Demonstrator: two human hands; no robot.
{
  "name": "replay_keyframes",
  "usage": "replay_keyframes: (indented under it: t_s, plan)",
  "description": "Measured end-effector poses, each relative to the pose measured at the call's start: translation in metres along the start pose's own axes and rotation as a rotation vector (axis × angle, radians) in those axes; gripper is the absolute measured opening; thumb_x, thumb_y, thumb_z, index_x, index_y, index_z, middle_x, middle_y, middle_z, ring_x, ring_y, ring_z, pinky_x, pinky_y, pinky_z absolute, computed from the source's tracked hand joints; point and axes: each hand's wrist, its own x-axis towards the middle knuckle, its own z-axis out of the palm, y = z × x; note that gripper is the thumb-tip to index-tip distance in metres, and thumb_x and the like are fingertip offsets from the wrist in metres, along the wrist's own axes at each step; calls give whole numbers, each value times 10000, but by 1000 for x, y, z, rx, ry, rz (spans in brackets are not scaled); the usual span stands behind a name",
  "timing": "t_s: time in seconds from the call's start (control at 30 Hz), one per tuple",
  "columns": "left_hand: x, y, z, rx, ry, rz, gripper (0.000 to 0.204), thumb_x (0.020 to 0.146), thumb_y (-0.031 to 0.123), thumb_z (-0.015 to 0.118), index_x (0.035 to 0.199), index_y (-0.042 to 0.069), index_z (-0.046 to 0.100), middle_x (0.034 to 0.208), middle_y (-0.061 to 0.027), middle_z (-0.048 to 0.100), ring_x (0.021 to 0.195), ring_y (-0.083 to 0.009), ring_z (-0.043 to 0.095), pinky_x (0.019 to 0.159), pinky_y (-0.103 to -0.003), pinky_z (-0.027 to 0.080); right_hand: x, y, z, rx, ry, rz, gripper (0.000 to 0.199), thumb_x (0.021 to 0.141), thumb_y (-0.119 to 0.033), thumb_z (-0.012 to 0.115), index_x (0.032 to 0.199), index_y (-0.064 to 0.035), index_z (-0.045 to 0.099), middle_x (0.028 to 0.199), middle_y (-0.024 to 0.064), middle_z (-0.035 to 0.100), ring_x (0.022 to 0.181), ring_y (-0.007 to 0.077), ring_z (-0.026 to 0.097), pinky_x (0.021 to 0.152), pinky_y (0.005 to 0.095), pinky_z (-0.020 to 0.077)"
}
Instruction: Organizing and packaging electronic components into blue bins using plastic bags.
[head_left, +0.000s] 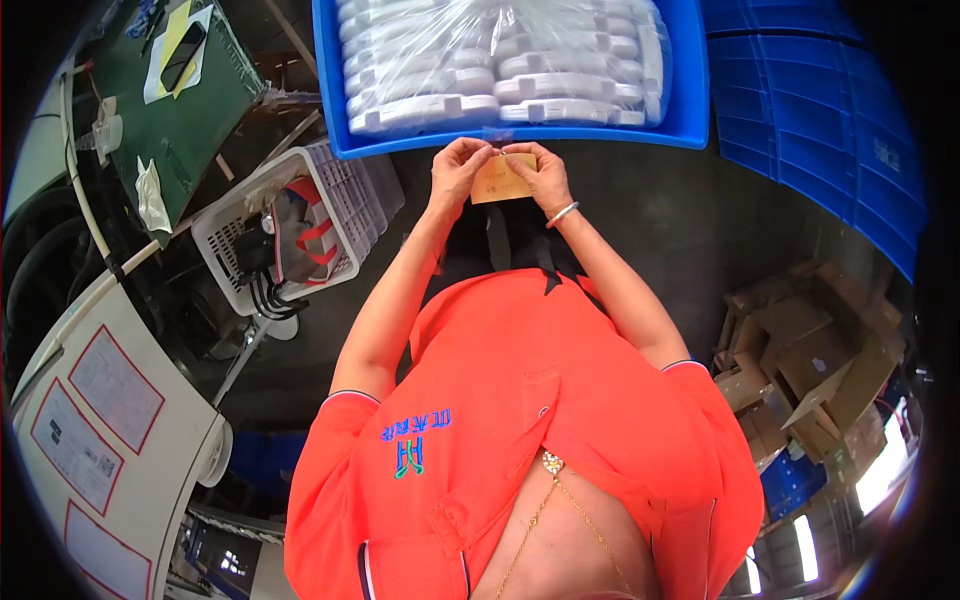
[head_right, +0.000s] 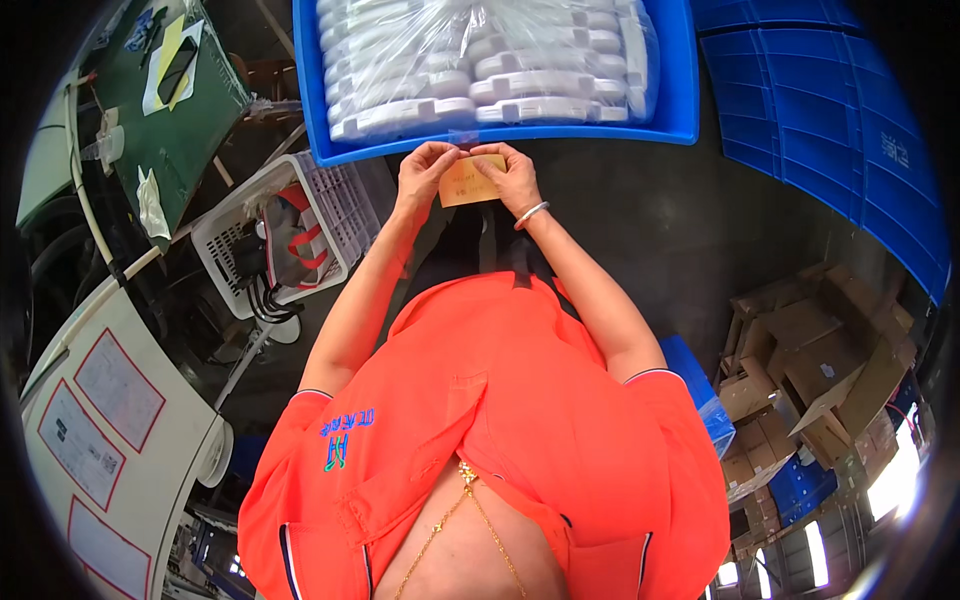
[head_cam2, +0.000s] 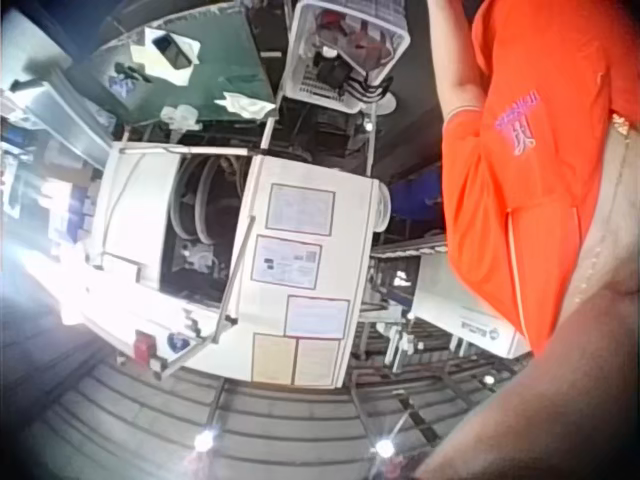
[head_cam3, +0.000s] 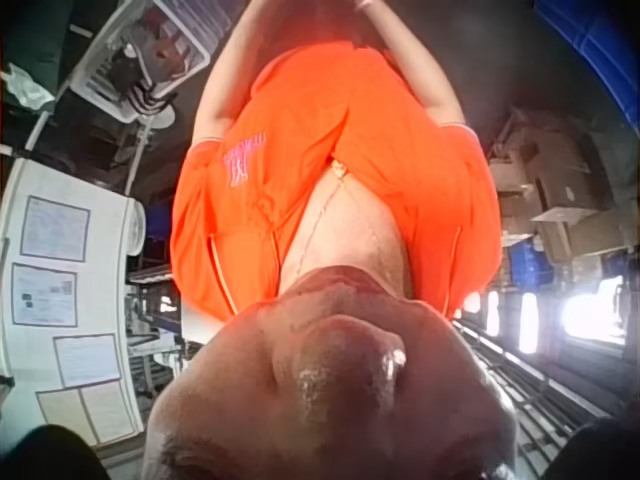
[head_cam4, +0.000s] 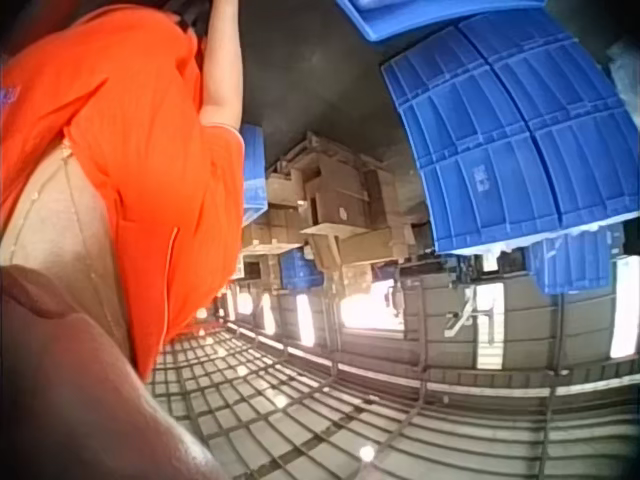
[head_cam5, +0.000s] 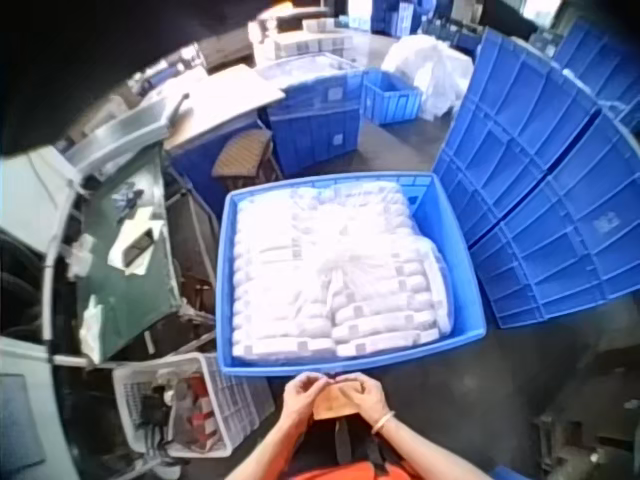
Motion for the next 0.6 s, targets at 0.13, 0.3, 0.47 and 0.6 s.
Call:
replay_keyframes:
  t_s: [0.13, 0.3, 0.47, 0.6]
  plan:
    - [-1, -1, 3, -18, 57, 18, 127, 834, 110, 614, 893, 1, 589, 868, -89, 651, 771, -120, 608, 723, -227, 476, 0, 0, -1, -94, 0, -3, 158, 804, -154, 657, 901, -32, 629, 796, -12, 614, 713, 50, 548, 646, 202, 455]
    - [14, -16, 19, -7, 128, 61, 112, 829, 94, 618, 860, -12, 600, 812, -90, 655, 735, -114, 617, 676, -214, 483, 10, 6, -17, -181, 60, -16, 158, 824, -176, 635, 864, -23, 631, 747, -21, 597, 680, 39, 518, 612, 197, 432]
    - [25, -45, 38, -69, 183, 59, 116, 818, 96, 633, 834, -15, 605, 784, -87, 656, 693, -102, 612, 653, -200, 474, 15, 21, -36, -274, 160, 20, 174, 823, -188, 632, 850, -16, 640, 732, -9, 614, 667, 45, 535, 608, 203, 440]
    - [31, -60, 46, -44, 227, 35, 125, 806, 105, 649, 820, -14, 611, 759, -78, 657, 671, -90, 605, 625, -190, 465, 15, 30, -47, -360, 206, 44, 169, 819, -178, 631, 857, -14, 643, 736, 7, 629, 673, 51, 550, 615, 210, 448]
